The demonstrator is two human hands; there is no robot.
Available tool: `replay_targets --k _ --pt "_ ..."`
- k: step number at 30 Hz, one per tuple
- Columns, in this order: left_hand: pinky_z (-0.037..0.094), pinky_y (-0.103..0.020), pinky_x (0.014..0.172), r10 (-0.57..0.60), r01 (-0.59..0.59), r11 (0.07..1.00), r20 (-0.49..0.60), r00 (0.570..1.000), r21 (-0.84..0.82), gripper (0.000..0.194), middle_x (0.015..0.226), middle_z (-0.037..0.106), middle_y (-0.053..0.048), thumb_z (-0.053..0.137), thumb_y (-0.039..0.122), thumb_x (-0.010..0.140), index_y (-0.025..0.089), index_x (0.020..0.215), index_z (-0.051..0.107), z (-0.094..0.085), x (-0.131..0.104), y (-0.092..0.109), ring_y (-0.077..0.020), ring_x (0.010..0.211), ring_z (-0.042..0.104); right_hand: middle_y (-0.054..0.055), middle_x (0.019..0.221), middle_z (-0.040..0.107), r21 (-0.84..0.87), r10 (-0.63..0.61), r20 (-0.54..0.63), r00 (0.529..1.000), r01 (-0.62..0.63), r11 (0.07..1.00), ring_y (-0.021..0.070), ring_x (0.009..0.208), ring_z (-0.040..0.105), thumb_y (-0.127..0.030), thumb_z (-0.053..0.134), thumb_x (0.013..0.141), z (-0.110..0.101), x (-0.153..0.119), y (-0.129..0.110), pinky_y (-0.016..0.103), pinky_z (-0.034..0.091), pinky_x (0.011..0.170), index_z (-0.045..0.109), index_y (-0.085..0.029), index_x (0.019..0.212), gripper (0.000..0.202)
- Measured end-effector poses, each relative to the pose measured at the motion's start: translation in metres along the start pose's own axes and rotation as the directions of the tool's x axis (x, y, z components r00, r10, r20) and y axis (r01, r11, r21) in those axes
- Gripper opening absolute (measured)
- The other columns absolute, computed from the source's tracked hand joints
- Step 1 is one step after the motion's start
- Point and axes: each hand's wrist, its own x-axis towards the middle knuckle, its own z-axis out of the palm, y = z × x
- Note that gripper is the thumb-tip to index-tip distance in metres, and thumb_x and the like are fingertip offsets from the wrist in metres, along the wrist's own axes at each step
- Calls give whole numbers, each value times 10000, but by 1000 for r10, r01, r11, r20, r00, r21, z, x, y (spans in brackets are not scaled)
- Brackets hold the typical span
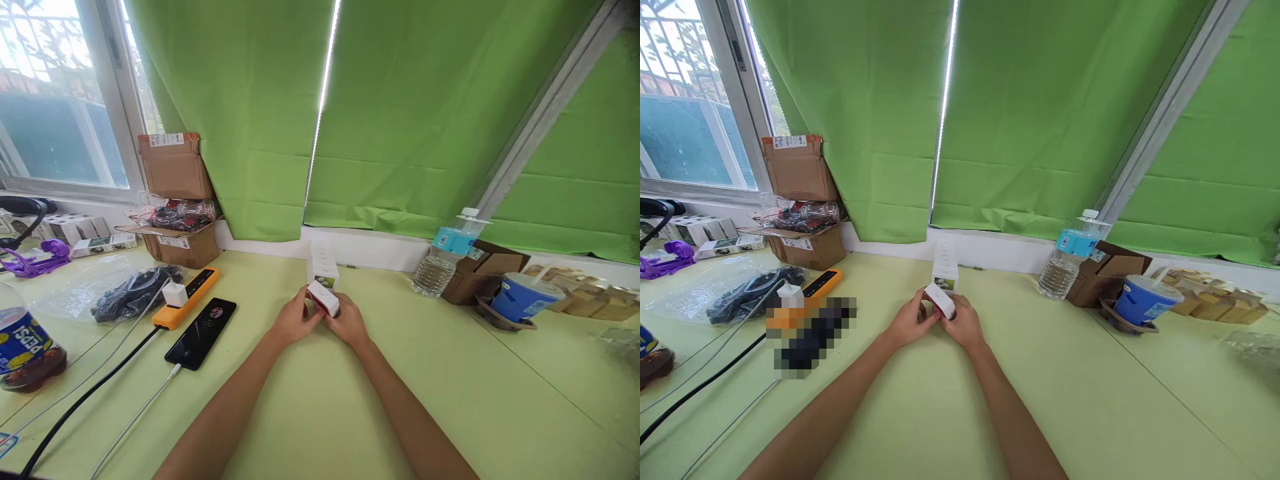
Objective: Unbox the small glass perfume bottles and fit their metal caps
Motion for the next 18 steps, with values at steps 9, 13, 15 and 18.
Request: replay_targets --k 9,13,15,18 --pt "490 -297 682 -21 21 1000 20 1000 13 817 1059 632 -46 650 406 778 259 1455 217 1 0 -5 -172 760 603 57 1268 589 -33 -167 41 985 169 985 278 1154 528 -102 547 670 -2 0 2 444 450 991 484 -273 1367 720" --pt "498 -334 758 -33 33 999 3 999 11 942 1223 574 -90 712 519 702 255 1468 230 2 -1 -6 -203 861 609 79 1317 546 -42 -199 81 977 203 978 291 1182 503 -191 596 725 -1 0 5 452 429 1012 424 -259 1417 716" --pt "496 -345 792 -33 33 999 0 999 -1 968 1280 544 -103 727 554 673 250 1462 254 2 -1 -5 -217 912 606 85 1336 530 -49 -211 100 972 217 975 298 1191 495 -249 609 754 -1 0 6 452 423 1016 410 -257 1428 703" --pt "492 -344 813 -43 43 998 -4 999 -34 896 1293 544 -98 697 564 705 251 1442 294 2 -1 -4 -218 938 603 78 1354 517 -59 -230 104 968 237 970 292 1208 482 -226 584 762 -1 0 6 443 411 1027 396 -256 1437 701"
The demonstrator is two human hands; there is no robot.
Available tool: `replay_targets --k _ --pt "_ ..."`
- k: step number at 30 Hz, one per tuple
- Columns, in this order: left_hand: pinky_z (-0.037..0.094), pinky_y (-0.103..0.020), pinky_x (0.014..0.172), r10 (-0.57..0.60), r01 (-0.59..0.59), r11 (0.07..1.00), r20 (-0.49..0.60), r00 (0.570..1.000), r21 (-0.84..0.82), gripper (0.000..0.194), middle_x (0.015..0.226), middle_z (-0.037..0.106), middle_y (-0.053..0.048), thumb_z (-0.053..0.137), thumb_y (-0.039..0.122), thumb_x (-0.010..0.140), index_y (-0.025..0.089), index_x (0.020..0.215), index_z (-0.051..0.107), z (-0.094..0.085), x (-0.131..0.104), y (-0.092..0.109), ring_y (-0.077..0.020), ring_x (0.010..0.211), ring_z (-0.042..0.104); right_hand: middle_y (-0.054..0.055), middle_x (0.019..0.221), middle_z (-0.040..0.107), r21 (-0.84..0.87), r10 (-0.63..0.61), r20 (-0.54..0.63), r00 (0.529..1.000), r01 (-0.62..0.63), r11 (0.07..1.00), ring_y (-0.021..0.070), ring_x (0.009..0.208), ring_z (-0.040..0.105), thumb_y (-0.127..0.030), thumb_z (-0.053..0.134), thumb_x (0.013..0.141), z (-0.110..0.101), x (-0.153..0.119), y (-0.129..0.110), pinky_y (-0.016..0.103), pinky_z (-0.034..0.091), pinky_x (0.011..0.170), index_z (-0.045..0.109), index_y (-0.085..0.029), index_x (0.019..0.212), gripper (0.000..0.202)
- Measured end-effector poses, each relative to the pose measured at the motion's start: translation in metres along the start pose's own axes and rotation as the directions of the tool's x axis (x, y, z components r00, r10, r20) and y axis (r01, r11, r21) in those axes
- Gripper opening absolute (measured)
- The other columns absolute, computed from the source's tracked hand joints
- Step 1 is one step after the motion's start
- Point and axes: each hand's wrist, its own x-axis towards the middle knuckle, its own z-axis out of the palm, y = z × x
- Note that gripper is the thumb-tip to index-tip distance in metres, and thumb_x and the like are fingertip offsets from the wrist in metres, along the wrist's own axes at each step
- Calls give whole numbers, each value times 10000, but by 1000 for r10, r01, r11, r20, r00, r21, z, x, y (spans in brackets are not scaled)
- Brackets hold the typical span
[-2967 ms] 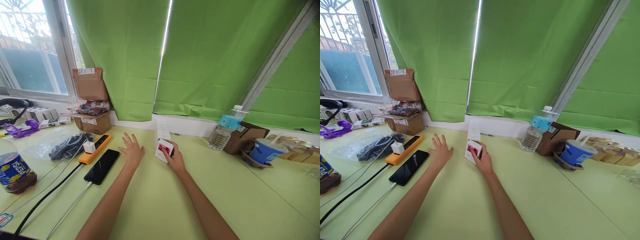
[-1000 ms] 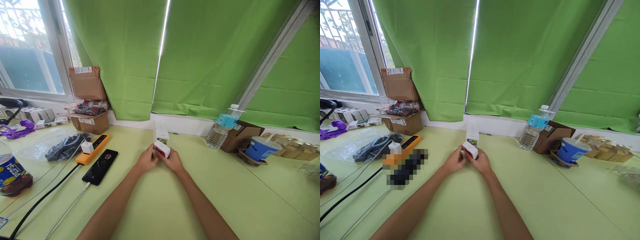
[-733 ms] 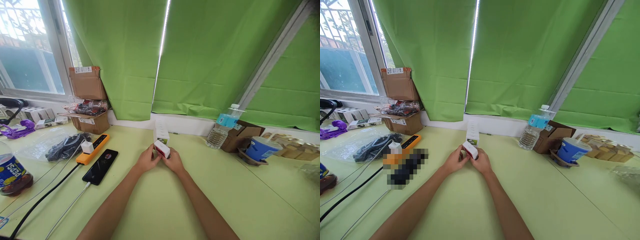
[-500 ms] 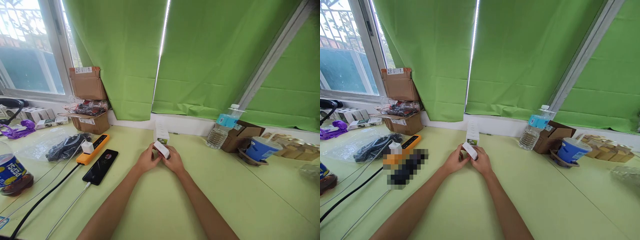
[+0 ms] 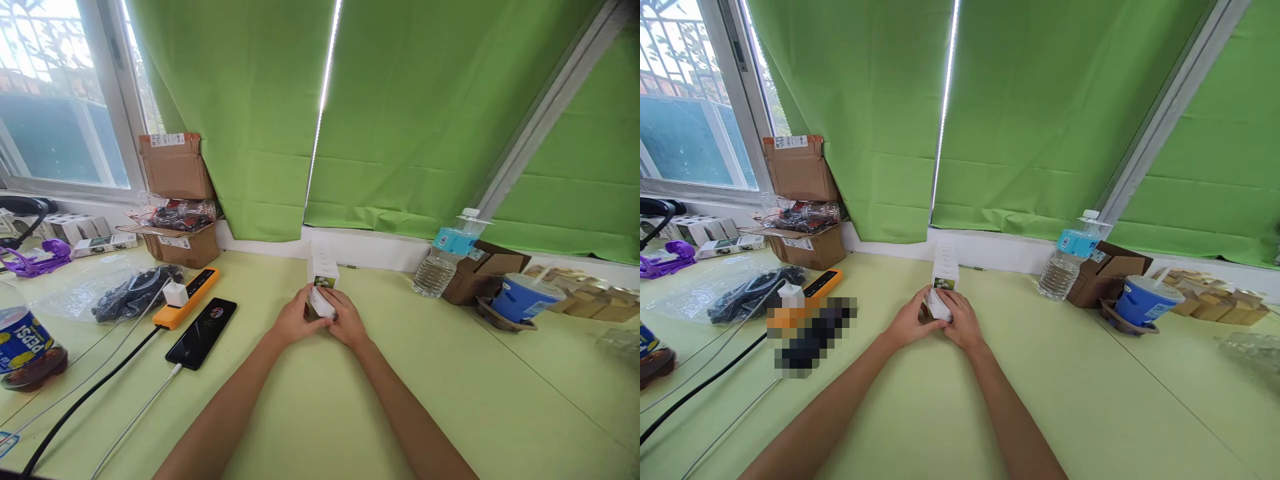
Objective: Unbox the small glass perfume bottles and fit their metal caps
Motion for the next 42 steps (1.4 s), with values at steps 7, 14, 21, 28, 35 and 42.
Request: replay_targets --k 7,14,21,28,35,42 --pt "502 -314 758 -6 5 991 -10 1000 -135 743 1208 587 -58 681 523 739 269 1371 384 0 2 -2 -184 874 593 73 1343 512 -36 17 37 999 -16 999 287 1205 466 -183 561 729 0 1 -2 443 407 998 385 -257 1435 732" --pt "486 -291 707 -10 11 973 5 1000 -230 756 1106 608 -54 742 399 702 261 1355 386 4 5 -16 -176 840 586 99 1321 501 -135 52 106 993 -38 990 305 1196 436 -351 602 745 -3 5 -9 434 369 981 358 -234 1436 742" --pt "469 -292 757 -52 86 883 86 995 -462 794 1141 598 -77 828 277 603 238 1287 427 8 10 -31 -164 855 585 110 1226 528 -253 48 147 988 -10 968 304 1128 447 -422 644 734 -6 7 -17 424 349 955 423 -234 1384 712" --pt "464 -294 768 -44 91 818 97 994 -567 664 1168 581 -87 797 383 662 229 1228 485 9 15 -32 -161 879 584 113 1146 557 -270 62 91 994 -35 962 305 1081 468 -541 647 743 -4 7 -17 423 376 910 475 -249 1331 678" --pt "464 -297 793 -76 97 821 61 995 -563 400 1054 607 -71 607 395 841 210 1188 532 8 19 -33 -164 898 591 106 1134 561 -290 67 84 994 -40 956 307 1087 475 -684 631 697 -4 8 -19 432 390 911 471 -268 1328 773" --pt "457 -294 818 -93 119 809 73 993 -576 339 1055 603 -55 564 275 836 220 1169 529 10 21 -38 -157 916 593 113 1141 560 -287 64 100 993 -32 957 312 1090 478 -736 606 685 -4 7 -17 446 394 917 466 -255 1327 813"
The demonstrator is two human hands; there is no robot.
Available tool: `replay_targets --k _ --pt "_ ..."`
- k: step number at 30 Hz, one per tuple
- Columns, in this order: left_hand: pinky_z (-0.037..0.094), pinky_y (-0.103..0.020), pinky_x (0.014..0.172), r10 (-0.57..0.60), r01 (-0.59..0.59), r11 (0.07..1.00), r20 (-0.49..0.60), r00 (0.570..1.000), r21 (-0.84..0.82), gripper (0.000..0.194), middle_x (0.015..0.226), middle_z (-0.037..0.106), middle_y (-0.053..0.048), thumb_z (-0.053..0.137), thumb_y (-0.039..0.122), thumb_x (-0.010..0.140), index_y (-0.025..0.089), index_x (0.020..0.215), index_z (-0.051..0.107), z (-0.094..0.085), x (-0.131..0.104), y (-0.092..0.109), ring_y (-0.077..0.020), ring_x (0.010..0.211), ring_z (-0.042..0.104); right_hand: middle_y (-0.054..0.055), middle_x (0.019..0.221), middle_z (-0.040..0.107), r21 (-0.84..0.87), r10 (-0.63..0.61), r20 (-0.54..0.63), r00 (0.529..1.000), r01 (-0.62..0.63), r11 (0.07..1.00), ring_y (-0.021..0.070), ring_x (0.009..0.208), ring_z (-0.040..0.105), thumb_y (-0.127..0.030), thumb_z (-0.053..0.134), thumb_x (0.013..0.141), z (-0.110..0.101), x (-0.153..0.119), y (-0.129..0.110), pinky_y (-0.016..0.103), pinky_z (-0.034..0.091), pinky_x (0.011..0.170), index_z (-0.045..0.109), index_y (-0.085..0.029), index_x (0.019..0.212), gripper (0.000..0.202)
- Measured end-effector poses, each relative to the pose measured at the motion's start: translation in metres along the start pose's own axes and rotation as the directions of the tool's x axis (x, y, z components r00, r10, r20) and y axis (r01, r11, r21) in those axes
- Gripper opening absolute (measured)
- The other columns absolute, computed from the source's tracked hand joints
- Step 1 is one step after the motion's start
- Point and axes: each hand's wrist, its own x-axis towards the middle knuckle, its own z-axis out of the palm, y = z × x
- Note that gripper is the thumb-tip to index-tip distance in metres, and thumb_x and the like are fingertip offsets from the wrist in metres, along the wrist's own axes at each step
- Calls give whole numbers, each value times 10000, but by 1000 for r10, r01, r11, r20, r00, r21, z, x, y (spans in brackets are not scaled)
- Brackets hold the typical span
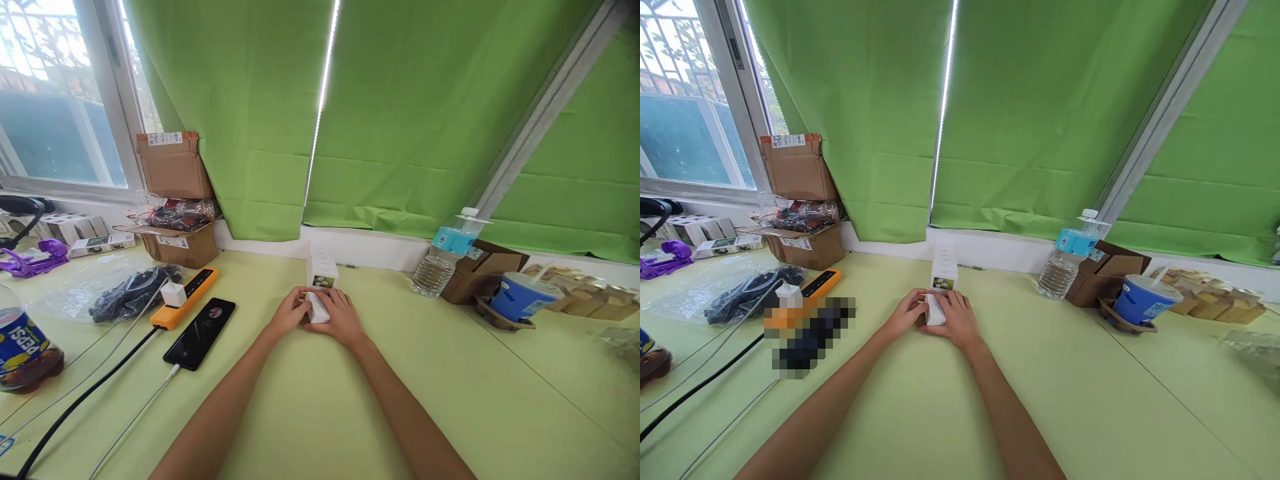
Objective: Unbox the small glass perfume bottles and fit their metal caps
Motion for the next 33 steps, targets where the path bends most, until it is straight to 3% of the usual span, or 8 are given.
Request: replay_targets --k 11,21,33 --pt "432 -297 880 -19 19 999 -8 1000 -39 294 1063 623 -44 572 196 770 207 1062 540 1 -1 4 -165 1000 563 109 1138 561 11 -36 7 999 36 999 314 1074 489 -689 640 690 -2 1 -3 450 395 915 479 -267 1326 781" --pt "437 -302 832 -118 112 989 -64 991 -98 318 984 635 -47 599 132 676 183 988 567 3 0 16 -179 941 583 111 1147 562 40 -60 20 998 59 997 317 1080 491 -672 655 688 -4 0 -4 455 399 916 476 -266 1335 784" --pt "446 -290 788 -126 110 982 -99 987 -154 321 948 647 -39 611 129 661 177 976 576 7 5 9 -167 900 589 109 1141 560 22 -56 28 998 56 998 313 1081 487 -675 650 687 -3 1 -4 457 403 917 481 -264 1329 781"
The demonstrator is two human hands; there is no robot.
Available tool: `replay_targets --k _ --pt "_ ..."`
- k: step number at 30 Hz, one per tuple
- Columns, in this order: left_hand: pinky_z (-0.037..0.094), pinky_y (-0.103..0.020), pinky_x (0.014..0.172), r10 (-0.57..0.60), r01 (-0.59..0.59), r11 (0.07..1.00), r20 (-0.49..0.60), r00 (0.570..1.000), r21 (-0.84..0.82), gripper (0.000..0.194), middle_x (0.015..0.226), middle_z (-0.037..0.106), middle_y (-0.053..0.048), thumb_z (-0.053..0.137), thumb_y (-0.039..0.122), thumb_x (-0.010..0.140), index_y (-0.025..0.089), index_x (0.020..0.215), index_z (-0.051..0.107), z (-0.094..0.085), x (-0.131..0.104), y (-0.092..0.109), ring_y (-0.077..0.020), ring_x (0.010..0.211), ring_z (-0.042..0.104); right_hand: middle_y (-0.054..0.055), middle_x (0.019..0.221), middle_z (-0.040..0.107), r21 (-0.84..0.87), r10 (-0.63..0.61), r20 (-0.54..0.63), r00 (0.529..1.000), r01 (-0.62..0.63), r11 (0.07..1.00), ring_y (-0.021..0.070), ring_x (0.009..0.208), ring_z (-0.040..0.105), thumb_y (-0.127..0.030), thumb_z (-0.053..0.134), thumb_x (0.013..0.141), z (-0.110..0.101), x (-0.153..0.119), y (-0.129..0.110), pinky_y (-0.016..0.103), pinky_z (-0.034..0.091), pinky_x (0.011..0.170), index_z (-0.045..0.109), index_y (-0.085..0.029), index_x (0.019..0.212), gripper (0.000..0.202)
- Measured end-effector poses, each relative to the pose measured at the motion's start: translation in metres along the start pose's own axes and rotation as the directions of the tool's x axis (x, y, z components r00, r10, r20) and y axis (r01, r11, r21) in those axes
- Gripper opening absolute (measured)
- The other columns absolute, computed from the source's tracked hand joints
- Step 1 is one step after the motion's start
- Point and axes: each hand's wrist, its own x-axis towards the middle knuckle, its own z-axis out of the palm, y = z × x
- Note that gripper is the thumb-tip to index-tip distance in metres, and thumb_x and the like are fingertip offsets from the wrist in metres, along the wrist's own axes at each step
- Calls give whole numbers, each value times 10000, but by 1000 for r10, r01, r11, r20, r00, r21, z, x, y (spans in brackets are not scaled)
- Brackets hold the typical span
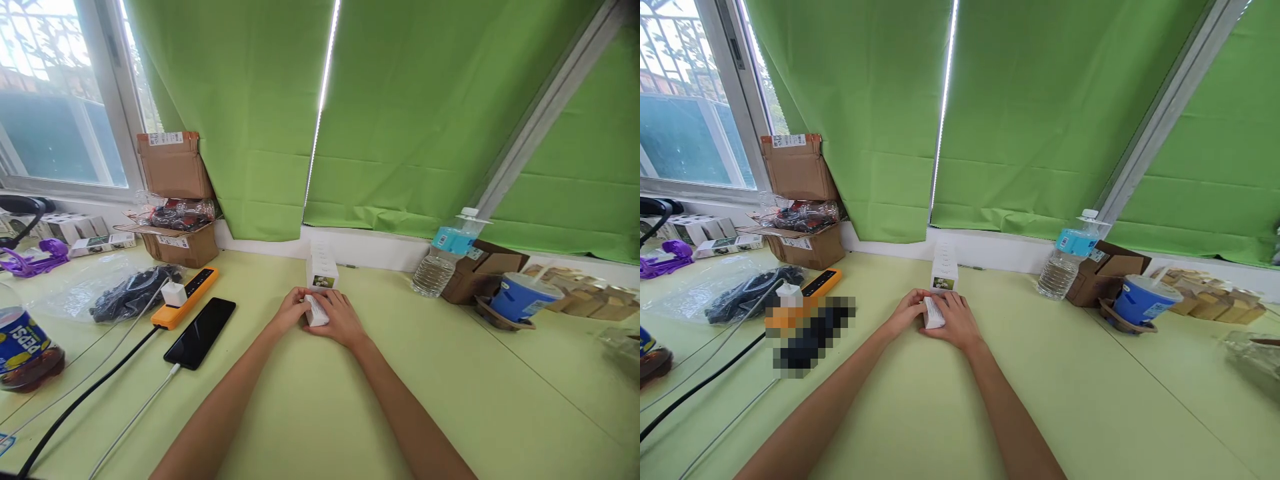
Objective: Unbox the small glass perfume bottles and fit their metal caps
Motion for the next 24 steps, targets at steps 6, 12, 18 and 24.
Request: replay_targets --k 6,12,18,24 --pt "443 -306 782 -19 18 1000 -14 1000 -17 317 889 663 -32 612 111 641 180 951 592 1 1 2 -169 850 595 106 1139 561 -16 -7 0 1000 7 1000 311 1077 487 -664 654 688 0 0 0 449 407 901 476 -268 1334 779" --pt "438 -281 723 -34 33 999 -40 999 -27 318 822 650 -10 560 83 622 183 923 576 2 2 1 -150 779 586 108 1145 562 12 -3 3 1000 3 1000 314 1079 488 -651 658 694 0 0 -1 453 400 913 476 -272 1344 775" --pt "419 -256 657 -57 57 998 -40 998 -22 305 804 637 -1 568 109 616 190 910 554 1 2 1 -132 714 564 111 1161 558 14 -11 12 1000 11 1000 311 1092 483 -649 653 701 -2 0 -1 449 398 923 461 -266 1363 788" --pt "417 -249 635 -65 65 998 -22 998 -28 281 798 633 11 578 139 617 202 889 542 0 -1 5 -133 702 563 105 1162 561 6 -14 17 1000 14 1000 310 1081 488 -644 654 700 -3 0 -2 453 403 915 451 -271 1372 795"
